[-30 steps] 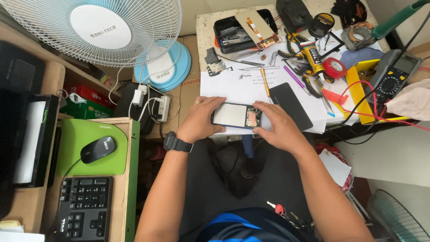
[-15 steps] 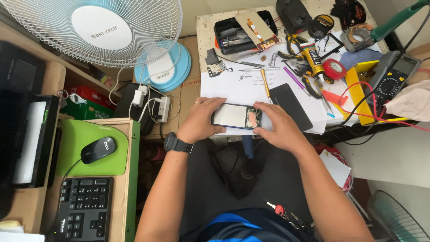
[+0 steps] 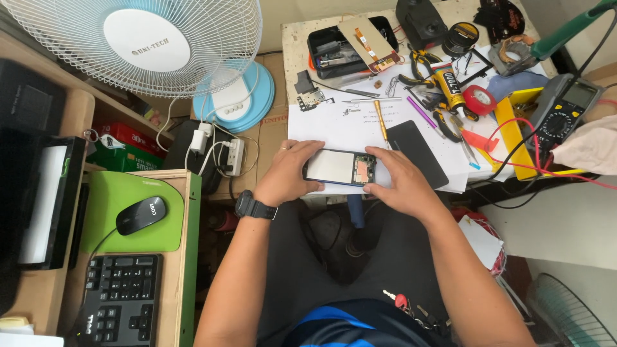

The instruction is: The person disassembles a smartphone by removing the back cover and detaching the battery. They then use a screwdriver to remove screws from the motherboard and carefully lift the component out of the phone's frame.

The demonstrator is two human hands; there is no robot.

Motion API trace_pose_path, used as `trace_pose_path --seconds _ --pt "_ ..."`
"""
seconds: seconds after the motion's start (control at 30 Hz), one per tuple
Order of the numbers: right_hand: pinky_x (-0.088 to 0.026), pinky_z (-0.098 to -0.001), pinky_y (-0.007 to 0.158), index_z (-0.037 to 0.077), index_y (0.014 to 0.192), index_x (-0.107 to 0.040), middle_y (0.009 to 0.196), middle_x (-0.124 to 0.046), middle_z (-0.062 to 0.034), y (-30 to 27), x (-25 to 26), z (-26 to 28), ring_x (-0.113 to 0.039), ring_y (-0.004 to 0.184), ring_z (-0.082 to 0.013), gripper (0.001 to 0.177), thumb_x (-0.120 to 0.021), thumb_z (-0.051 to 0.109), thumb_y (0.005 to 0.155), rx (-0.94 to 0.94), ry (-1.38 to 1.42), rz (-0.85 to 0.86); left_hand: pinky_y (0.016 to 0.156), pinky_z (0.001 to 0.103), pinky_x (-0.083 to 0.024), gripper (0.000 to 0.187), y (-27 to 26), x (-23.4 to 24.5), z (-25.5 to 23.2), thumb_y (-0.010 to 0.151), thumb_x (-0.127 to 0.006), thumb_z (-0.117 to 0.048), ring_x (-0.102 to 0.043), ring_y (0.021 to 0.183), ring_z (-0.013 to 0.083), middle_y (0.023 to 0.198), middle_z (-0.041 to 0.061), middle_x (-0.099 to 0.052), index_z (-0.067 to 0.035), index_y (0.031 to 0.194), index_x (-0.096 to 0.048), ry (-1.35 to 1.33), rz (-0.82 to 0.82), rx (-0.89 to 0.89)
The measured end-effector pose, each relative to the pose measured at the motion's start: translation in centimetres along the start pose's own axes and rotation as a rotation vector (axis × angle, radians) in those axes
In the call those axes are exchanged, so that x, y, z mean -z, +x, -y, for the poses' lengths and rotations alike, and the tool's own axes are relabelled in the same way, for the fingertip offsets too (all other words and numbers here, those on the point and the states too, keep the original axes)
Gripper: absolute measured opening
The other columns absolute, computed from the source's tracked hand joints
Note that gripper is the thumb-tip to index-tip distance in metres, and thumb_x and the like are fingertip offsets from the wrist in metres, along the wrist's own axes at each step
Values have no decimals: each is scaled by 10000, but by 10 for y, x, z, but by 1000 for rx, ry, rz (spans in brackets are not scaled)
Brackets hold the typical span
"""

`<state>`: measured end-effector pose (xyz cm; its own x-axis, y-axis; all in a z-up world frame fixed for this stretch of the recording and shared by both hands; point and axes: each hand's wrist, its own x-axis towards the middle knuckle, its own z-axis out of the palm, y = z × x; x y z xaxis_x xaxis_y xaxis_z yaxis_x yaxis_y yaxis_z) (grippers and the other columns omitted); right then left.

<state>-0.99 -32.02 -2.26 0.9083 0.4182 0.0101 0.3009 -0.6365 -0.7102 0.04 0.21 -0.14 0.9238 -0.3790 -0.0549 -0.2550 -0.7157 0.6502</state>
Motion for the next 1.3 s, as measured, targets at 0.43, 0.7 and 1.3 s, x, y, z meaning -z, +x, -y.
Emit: trace_pose_path --seconds 0.43,0.7,1.3 --pt "-441 -569 1308 84 1695 -585 1582 -720 -182 1 1 0 -588 1568 -398 851 -925 154 917 5 -2 6 1247 588 -455 988 6 -4 5 761 -1064 -204 -492 1491 434 1601 158 -700 -95 1657 -662 -4 13 4" --pt "-446 -587 1305 71 1689 -587 1573 -730 -203 -1 5 7 -597 1558 -418 858 -927 123 903 -1 11 24 1221 565 -473 986 -3 0 -9 767 -1054 -204 -510 1469 419 1575 169 -706 -111 1665 -656 21 35 39" --pt "-577 -673 1145 72 1617 -694 1431 -750 -368 5 28 37 -715 1365 -567 762 -940 89 896 -115 178 -15 1177 512 -465 992 -31 -26 -11 781 -1046 -196 -500 1445 398 1572 190 -684 -66 1672 -632 2 -101 51"
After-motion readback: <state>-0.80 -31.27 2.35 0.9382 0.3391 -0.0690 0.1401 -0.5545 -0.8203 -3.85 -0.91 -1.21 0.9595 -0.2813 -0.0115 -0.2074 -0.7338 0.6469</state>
